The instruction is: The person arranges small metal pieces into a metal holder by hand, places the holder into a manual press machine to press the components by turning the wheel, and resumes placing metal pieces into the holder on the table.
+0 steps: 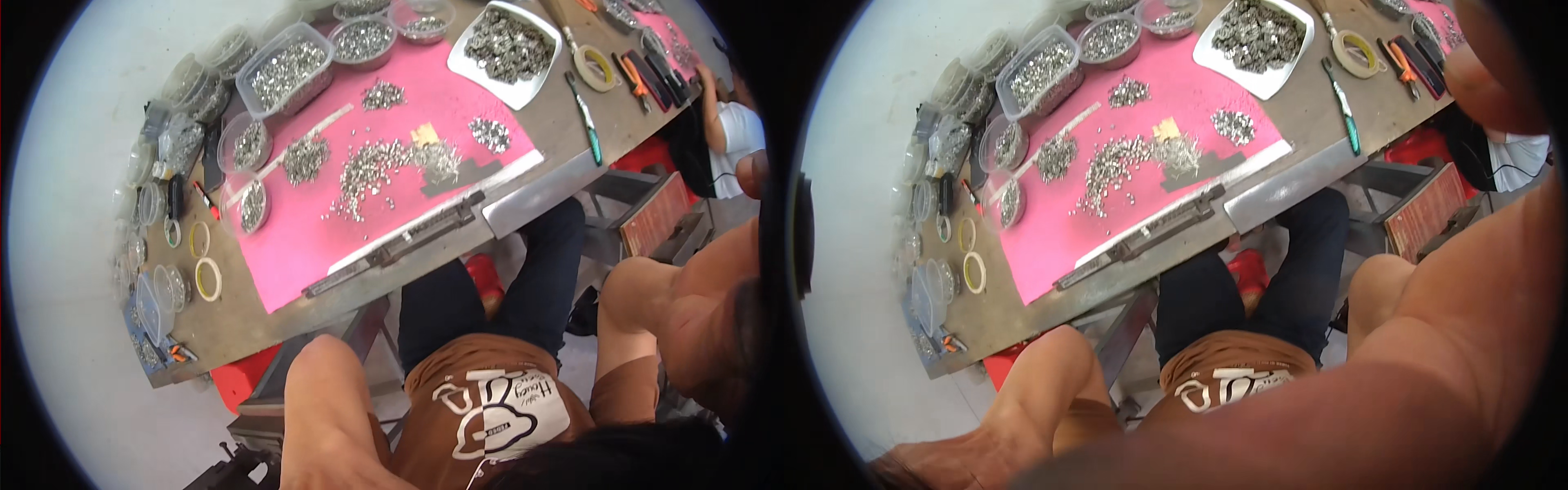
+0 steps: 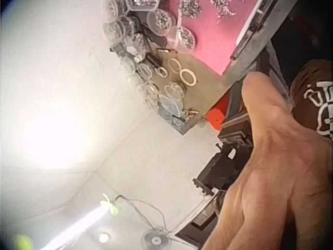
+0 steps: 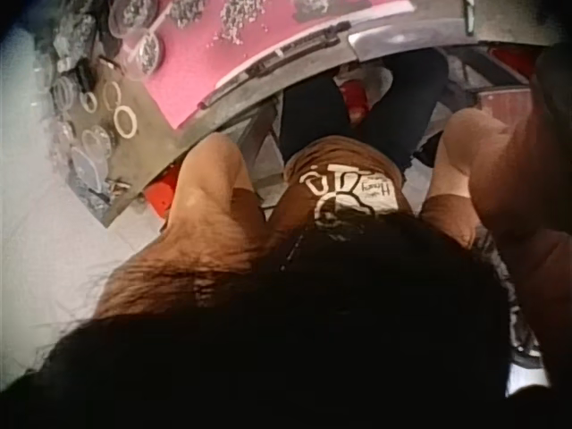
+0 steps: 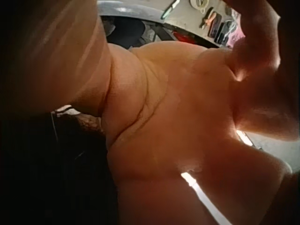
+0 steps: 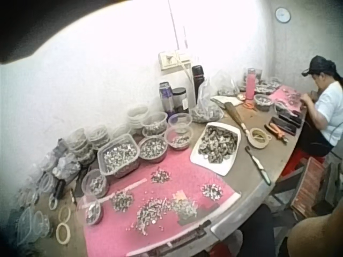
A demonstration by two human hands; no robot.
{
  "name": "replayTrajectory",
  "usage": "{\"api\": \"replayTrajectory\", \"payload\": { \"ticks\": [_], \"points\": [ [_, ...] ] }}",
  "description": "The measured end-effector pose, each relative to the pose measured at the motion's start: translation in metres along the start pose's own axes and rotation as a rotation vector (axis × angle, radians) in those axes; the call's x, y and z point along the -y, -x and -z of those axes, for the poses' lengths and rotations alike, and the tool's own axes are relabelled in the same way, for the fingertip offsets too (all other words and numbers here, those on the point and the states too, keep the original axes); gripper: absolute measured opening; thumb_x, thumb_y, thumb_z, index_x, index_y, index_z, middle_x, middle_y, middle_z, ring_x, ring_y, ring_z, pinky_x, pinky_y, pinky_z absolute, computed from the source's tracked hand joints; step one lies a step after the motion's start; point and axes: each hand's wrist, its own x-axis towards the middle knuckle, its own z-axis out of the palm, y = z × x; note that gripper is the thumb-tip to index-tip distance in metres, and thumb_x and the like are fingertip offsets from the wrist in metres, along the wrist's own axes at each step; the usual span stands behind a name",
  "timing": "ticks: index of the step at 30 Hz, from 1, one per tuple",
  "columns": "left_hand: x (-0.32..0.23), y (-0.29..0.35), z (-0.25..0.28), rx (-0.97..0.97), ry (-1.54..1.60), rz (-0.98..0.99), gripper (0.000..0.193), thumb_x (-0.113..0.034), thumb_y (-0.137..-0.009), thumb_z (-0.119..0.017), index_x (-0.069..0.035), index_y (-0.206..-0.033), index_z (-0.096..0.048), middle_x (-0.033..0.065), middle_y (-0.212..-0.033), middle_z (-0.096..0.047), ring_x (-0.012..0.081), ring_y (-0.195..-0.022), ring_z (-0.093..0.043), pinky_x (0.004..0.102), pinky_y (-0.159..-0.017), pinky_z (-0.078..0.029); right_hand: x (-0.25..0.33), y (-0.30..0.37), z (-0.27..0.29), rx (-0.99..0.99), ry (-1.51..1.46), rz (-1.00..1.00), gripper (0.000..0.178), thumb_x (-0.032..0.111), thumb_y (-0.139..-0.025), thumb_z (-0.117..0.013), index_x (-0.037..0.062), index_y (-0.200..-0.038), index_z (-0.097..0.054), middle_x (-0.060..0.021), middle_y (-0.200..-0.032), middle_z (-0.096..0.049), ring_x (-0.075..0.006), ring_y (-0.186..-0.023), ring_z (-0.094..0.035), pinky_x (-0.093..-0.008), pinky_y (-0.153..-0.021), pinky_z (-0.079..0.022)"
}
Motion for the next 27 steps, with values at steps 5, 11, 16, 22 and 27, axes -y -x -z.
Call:
{"api": "replayTrajectory", "payload": {
  "ticks": [5,11,16,22,27],
  "points": [
    [0.006,-0.008,0.006,-0.001,-0.029,-0.031,0.008,-0.012,-0.094,-0.063,-0.008,-0.1,-0.067,0.0102,-0.101,-0.061,0.0211,-0.083,-0.062,0.0379,-0.069,-0.053,0.004,-0.004,-0.017,0.0,0.024,-0.006,0.061,0.033,-0.096,-0.065,-0.009,-0.137,-0.049,-0.0268,-0.125,-0.059,-0.031,-0.093,-0.063,-0.0365,-0.075,-0.054],
    [0.014,-0.011,0.019,-0.018,-0.07,-0.056,0.007,-0.011,-0.094,-0.061,-0.008,-0.1,-0.066,0.0097,-0.101,-0.061,0.0209,-0.084,-0.061,0.0371,-0.07,-0.051,0.009,-0.001,-0.008,-0.009,0.048,-0.032,0.06,0.033,-0.096,-0.065,-0.009,-0.137,-0.049,-0.0266,-0.125,-0.059,-0.0308,-0.093,-0.063,-0.0364,-0.075,-0.054],
    [0.012,-0.004,0.02,-0.037,-0.084,-0.082,0.007,-0.01,-0.094,-0.06,-0.008,-0.099,-0.065,0.0094,-0.101,-0.06,0.0207,-0.085,-0.06,0.0365,-0.07,-0.05,0.002,0.004,-0.001,0.001,0.081,-0.059,0.06,0.032,-0.097,-0.065,-0.0091,-0.136,-0.049,-0.0265,-0.124,-0.059,-0.0307,-0.093,-0.063,-0.0363,-0.075,-0.054],
    [0.007,0.002,0.014,-0.057,-0.13,-0.12,0.007,-0.009,-0.094,-0.059,-0.008,-0.099,-0.064,0.009,-0.1,-0.059,0.0205,-0.086,-0.059,0.0357,-0.071,-0.049,0.001,0.002,-0.005,0.003,0.094,-0.082,0.059,0.032,-0.097,-0.065,-0.0091,-0.136,-0.049,-0.0263,-0.124,-0.06,-0.0305,-0.093,-0.063,-0.0361,-0.075,-0.054],
    [0.011,0.008,0.012,-0.068,-0.169,-0.155,0.007,-0.009,-0.094,-0.058,-0.008,-0.099,-0.063,0.0086,-0.1,-0.059,0.0203,-0.087,-0.058,0.0351,-0.071,-0.048,-0.001,0.003,-0.006,0.004,0.105,-0.095,0.058,0.032,-0.097,-0.065,-0.0091,-0.136,-0.05,-0.0262,-0.123,-0.06,-0.0304,-0.093,-0.063,-0.036,-0.075,-0.054]
  ]
}}
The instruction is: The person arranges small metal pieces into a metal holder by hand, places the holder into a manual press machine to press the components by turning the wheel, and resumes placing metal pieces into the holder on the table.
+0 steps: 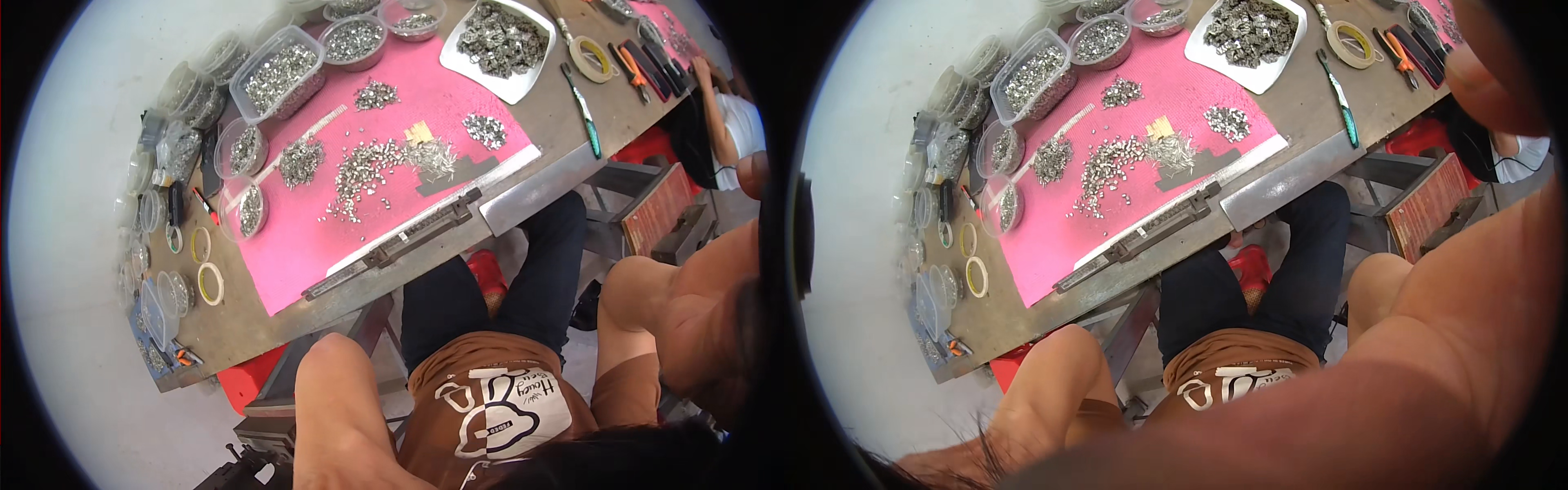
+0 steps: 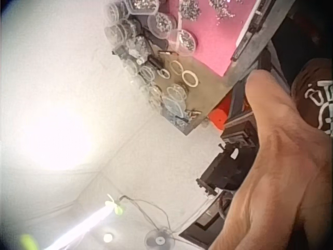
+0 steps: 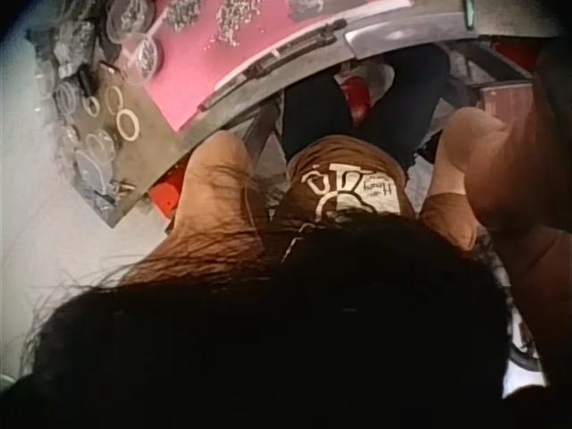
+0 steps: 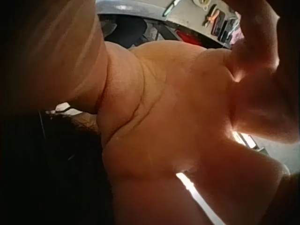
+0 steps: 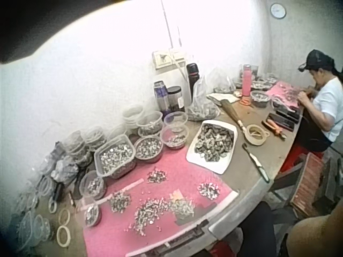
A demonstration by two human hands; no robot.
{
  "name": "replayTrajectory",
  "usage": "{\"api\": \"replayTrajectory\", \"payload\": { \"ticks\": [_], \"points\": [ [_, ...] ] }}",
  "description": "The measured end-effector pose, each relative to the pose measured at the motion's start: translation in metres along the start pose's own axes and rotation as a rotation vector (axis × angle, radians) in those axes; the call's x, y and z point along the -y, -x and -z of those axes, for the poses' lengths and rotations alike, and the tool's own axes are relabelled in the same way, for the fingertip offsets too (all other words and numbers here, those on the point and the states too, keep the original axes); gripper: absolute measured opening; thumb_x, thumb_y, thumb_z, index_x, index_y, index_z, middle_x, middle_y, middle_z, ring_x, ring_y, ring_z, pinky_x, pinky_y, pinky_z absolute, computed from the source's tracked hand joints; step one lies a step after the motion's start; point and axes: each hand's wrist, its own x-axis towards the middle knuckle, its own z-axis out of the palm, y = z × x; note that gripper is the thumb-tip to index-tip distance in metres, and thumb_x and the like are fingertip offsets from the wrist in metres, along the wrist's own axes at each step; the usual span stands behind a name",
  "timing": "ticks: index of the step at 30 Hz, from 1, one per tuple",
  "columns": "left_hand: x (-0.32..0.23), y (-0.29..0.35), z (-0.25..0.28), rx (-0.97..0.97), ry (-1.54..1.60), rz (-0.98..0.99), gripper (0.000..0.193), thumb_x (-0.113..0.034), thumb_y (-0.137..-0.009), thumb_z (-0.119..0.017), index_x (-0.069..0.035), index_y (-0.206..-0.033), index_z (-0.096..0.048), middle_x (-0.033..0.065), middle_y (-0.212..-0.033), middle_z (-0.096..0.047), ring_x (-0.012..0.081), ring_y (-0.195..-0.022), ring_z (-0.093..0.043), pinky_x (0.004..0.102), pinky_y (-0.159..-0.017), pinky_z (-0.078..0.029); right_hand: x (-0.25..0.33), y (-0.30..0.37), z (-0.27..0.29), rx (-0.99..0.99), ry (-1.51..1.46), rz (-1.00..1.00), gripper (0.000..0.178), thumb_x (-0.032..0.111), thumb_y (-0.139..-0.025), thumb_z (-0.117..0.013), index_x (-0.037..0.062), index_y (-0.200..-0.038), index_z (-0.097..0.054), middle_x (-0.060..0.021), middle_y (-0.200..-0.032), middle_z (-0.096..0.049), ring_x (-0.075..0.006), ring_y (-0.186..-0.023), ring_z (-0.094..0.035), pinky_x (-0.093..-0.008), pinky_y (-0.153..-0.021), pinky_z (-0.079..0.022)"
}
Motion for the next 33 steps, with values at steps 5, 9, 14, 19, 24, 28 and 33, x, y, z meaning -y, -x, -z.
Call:
{"api": "replayTrajectory", "payload": {
  "ticks": [5,9,14,19,24,28,33],
  "points": [
    [0.002,-0.007,0.009,-0.01,-0.034,-0.022,0.007,-0.008,-0.094,-0.057,-0.007,-0.099,-0.062,0.0083,-0.1,-0.058,0.0202,-0.088,-0.057,0.0344,-0.072,-0.047,-0.005,0.0,0.004,-0.005,0.02,-0.02,0.058,0.031,-0.097,-0.065,-0.0091,-0.136,-0.05,-0.026,-0.123,-0.06,-0.0303,-0.092,-0.063,-0.0359,-0.075,-0.054],
    [-0.008,0.001,0.003,-0.026,-0.072,-0.057,0.007,-0.008,-0.094,-0.056,-0.007,-0.098,-0.062,0.008,-0.099,-0.058,0.02,-0.089,-0.056,0.0339,-0.072,-0.046,0.004,0.003,0.005,0.002,0.018,-0.033,0.057,0.031,-0.097,-0.064,-0.0091,-0.136,-0.05,-0.0259,-0.123,-0.06,-0.0302,-0.092,-0.063,-0.0358,-0.075,-0.054],
    [-0.008,0.005,0.005,-0.032,-0.098,-0.084,0.007,-0.007,-0.094,-0.055,-0.007,-0.098,-0.061,0.0077,-0.099,-0.057,0.0199,-0.089,-0.055,0.0333,-0.073,-0.045,0.008,0.007,0.014,0.002,0.045,-0.047,0.057,0.03,-0.097,-0.064,-0.0092,-0.135,-0.05,-0.0258,-0.122,-0.06,-0.03,-0.092,-0.063,-0.0357,-0.075,-0.054],
    [0.0,0.008,0.005,-0.032,-0.132,-0.108,0.007,-0.007,-0.094,-0.054,-0.007,-0.098,-0.06,0.0073,-0.099,-0.056,0.0197,-0.09,-0.054,0.0327,-0.073,-0.044,0.01,0.013,0.017,-0.008,0.066,-0.06,0.056,0.03,-0.097,-0.064,-0.0092,-0.135,-0.05,-0.0256,-0.122,-0.061,-0.0299,-0.092,-0.063,-0.0355,-0.075,-0.053],
    [-0.018,0.016,0.0,-0.058,-0.189,-0.177,0.007,-0.006,-0.094,-0.053,-0.007,-0.098,-0.059,0.007,-0.099,-0.056,0.0195,-0.091,-0.053,0.032,-0.074,-0.043,0.01,0.002,0.009,0.018,0.044,-0.063,0.056,0.03,-0.097,-0.064,-0.0092,-0.135,-0.051,-0.0255,-0.122,-0.061,-0.0298,-0.092,-0.063,-0.0354,-0.075,-0.053],
    [-0.008,0.011,0.022,-0.077,-0.191,-0.221,0.008,-0.006,-0.094,-0.053,-0.007,-0.098,-0.059,0.0068,-0.098,-0.055,0.0194,-0.092,-0.053,0.0316,-0.074,-0.042,0.012,0.007,0.015,0.05,0.062,-0.063,0.055,0.029,-0.097,-0.064,-0.0092,-0.135,-0.051,-0.0254,-0.121,-0.061,-0.0297,-0.092,-0.063,-0.0353,-0.075,-0.053],
    [0.06,-0.024,0.031,-0.063,-0.198,-0.191,0.007,-0.004,-0.094,-0.052,-0.007,-0.093,-0.058,0.0078,-0.096,-0.058,0.0196,-0.088,-0.056,0.0322,-0.076,-0.045,-0.011,0.003,0.007,0.027,0.001,-0.052,0.055,0.029,-0.098,-0.064,-0.0092,-0.135,-0.051,-0.0252,-0.121,-0.061,-0.0296,-0.092,-0.063,-0.0352,-0.075,-0.053]
  ]
}}
